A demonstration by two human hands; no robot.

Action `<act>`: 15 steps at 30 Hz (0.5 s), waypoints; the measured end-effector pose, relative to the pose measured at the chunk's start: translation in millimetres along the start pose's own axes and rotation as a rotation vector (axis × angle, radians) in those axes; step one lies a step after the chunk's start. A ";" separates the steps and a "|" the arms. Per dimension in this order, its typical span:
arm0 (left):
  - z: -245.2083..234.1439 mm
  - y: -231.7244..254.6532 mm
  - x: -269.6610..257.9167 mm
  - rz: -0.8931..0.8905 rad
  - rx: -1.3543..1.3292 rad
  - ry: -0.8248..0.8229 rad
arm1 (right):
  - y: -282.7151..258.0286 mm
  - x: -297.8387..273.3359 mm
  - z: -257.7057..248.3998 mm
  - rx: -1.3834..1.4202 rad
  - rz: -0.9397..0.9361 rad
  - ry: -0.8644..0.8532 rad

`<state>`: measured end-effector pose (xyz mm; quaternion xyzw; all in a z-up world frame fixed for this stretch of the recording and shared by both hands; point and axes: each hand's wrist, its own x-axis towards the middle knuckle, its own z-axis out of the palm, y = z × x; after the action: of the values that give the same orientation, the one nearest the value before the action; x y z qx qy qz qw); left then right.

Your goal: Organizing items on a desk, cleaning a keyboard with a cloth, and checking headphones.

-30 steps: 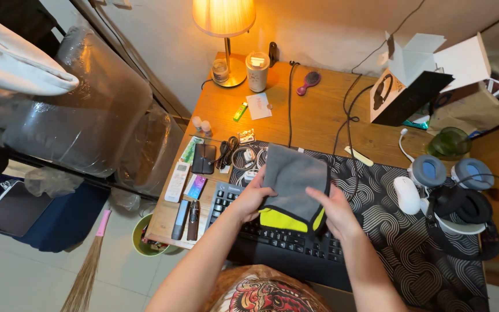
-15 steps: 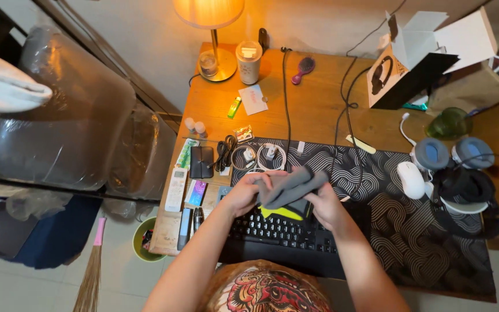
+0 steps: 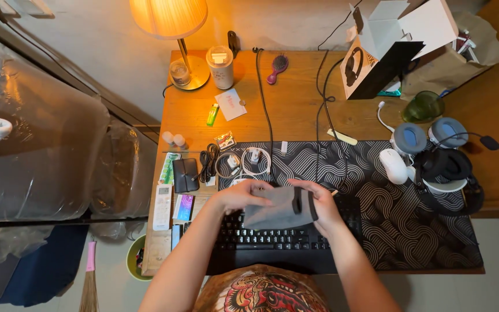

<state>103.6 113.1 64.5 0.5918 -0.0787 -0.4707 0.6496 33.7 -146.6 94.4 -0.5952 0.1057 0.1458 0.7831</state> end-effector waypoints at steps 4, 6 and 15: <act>-46.2 28.9 -11.3 0.181 0.052 0.169 | -0.2 3.2 -19.7 0.215 0.082 0.179; -87.0 32.4 -6.2 0.279 -0.325 0.517 | 6.3 3.5 -38.7 0.309 0.056 0.259; -193.5 72.8 24.9 0.411 -0.474 0.934 | 34.4 0.3 -49.4 0.355 0.042 0.315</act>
<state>282.4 219.5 59.0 0.5476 0.2116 -0.0272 0.8091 22.2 -185.6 49.9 -0.4611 0.2632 0.0465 0.8461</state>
